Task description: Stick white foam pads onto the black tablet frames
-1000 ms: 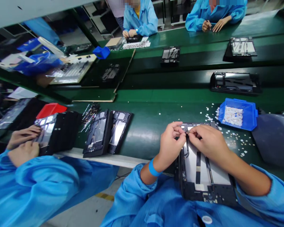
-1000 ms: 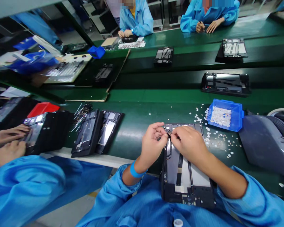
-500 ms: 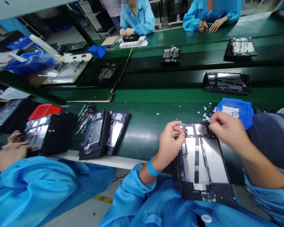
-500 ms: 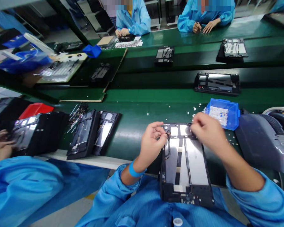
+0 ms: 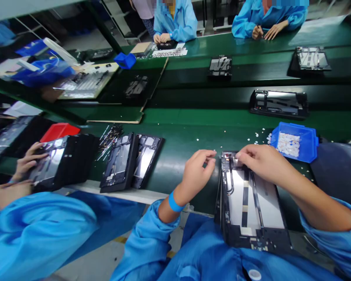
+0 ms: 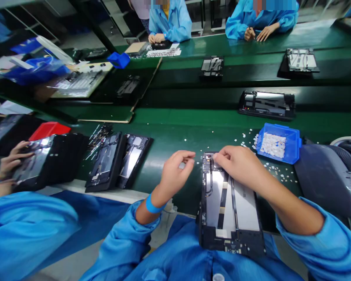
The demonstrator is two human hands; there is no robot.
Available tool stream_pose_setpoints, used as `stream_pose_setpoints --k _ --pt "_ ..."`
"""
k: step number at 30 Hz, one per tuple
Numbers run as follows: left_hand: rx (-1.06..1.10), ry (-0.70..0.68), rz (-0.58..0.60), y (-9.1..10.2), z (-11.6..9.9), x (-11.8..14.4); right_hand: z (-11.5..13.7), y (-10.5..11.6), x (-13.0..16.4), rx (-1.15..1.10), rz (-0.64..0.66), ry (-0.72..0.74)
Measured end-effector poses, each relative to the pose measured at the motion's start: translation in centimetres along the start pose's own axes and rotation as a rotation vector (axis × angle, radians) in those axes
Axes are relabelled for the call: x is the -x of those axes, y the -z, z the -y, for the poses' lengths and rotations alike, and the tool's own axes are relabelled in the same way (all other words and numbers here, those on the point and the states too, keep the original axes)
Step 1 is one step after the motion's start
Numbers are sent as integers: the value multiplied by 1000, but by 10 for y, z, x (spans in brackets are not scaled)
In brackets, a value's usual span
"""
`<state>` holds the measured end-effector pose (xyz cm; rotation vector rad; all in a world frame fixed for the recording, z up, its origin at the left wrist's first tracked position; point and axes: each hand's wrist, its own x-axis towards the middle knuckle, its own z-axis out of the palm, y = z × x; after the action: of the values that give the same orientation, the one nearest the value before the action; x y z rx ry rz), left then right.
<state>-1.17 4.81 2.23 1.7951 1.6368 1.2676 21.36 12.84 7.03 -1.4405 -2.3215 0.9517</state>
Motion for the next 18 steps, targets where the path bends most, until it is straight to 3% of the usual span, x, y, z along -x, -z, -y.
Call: stream_pose_setpoints --k 5,12,18 --pt "-194 -184 150 0 9 -6 10 -10 -24 86 53 -17" --pt "-321 -342 220 -5 15 -7 12 -14 -31 210 96 -87" --pt "-475 -391 300 -3 12 -14 17 -8 -41 291 225 -119"
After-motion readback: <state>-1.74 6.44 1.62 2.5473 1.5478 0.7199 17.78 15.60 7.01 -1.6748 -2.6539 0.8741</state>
